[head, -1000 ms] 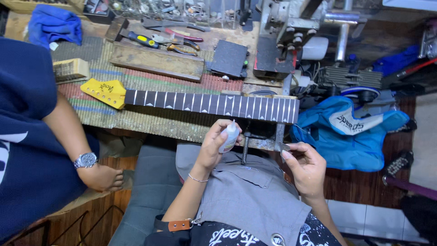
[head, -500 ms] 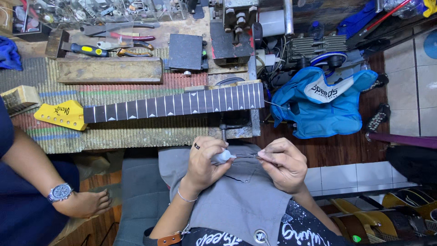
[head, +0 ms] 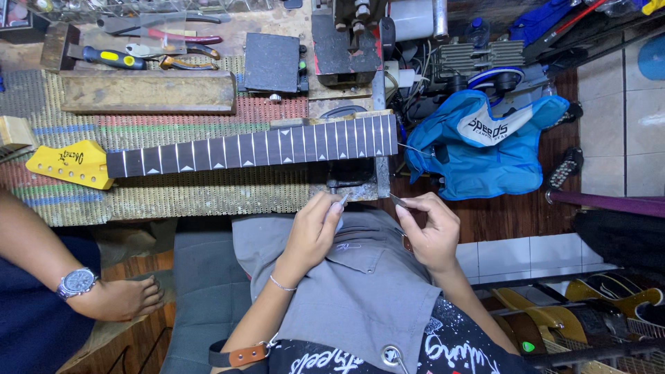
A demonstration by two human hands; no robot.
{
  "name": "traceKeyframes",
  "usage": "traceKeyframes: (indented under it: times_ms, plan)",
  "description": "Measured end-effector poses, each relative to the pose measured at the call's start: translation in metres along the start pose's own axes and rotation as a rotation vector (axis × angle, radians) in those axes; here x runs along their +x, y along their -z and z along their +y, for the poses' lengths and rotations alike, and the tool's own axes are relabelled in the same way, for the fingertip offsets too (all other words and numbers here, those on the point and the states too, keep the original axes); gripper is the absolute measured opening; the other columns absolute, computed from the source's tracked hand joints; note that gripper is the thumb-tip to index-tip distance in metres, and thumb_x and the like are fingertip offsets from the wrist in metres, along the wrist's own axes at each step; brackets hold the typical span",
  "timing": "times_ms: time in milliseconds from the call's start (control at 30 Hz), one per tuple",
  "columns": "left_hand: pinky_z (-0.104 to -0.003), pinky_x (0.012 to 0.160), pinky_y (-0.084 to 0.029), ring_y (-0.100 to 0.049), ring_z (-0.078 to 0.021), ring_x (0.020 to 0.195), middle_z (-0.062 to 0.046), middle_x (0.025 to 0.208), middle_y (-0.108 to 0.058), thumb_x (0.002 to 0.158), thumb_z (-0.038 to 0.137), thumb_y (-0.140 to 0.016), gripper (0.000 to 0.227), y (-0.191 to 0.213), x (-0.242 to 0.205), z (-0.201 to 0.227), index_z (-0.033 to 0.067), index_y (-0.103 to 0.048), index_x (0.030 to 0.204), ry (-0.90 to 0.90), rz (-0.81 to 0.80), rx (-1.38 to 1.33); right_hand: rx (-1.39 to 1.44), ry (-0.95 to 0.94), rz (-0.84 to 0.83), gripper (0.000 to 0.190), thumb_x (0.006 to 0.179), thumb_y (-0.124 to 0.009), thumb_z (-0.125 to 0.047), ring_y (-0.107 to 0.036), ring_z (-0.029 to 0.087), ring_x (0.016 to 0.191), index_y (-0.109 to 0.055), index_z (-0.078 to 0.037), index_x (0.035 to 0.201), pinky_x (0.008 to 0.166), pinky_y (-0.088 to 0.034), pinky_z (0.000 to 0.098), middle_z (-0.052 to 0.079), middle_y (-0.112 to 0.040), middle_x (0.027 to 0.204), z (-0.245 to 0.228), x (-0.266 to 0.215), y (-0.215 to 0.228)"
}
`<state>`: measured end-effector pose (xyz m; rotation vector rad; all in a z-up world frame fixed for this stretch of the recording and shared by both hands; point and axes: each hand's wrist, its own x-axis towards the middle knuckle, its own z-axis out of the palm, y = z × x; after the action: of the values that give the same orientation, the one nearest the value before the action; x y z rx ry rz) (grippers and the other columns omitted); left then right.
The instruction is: The person applies glue to a small metal fret and inserts it into a slot on a guitar neck. They then use a small tool to press the fret into place and operate a grinding machine to smooth the frets along the neck.
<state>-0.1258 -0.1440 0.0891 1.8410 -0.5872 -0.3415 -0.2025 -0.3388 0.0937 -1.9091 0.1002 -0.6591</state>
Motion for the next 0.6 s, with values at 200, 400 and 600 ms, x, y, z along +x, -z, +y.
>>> traceKeyframes:
  times_ms: [200, 400, 600]
  plan:
    - [-0.051, 0.068, -0.048, -0.060, -0.0440, 0.081, -0.022, 0.084, -0.060, 0.094, 0.027, -0.045, 0.027, -0.041, 0.011, -0.018, 0.0032, -0.056, 0.098, 0.105, -0.316, 0.146, -0.190, 0.096, 0.068, 0.004, 0.076, -0.070, 0.005, -0.063, 0.028, 0.066, -0.068, 0.002, 0.079, 0.057, -0.050, 0.0348, 0.012, -0.064, 0.073, 0.024, -0.022, -0.004]
    - [-0.048, 0.067, -0.049, -0.063, -0.0414, 0.080, -0.021, 0.080, -0.063, 0.094, 0.030, -0.046, 0.029, -0.083, 0.002, -0.049, 0.0033, -0.057, 0.100, 0.310, -0.427, 0.077, -0.285, 0.200, 0.080, 0.004, 0.076, -0.071, 0.002, -0.062, 0.031, 0.063, -0.070, 0.000, 0.079, 0.052, -0.049, 0.0375, 0.012, -0.062, 0.073, 0.054, -0.037, -0.005]
    - [-0.050, 0.079, -0.048, -0.060, -0.0434, 0.092, -0.022, 0.090, -0.063, 0.094, 0.027, -0.047, 0.026, -0.106, -0.019, -0.082, 0.0058, -0.059, 0.102, 0.514, -0.302, -0.014, -0.296, 0.214, 0.050, 0.004, 0.077, -0.070, 0.003, -0.061, 0.029, 0.060, -0.070, -0.002, 0.077, 0.050, -0.050, 0.0365, 0.012, -0.062, 0.072, 0.071, -0.049, -0.015]
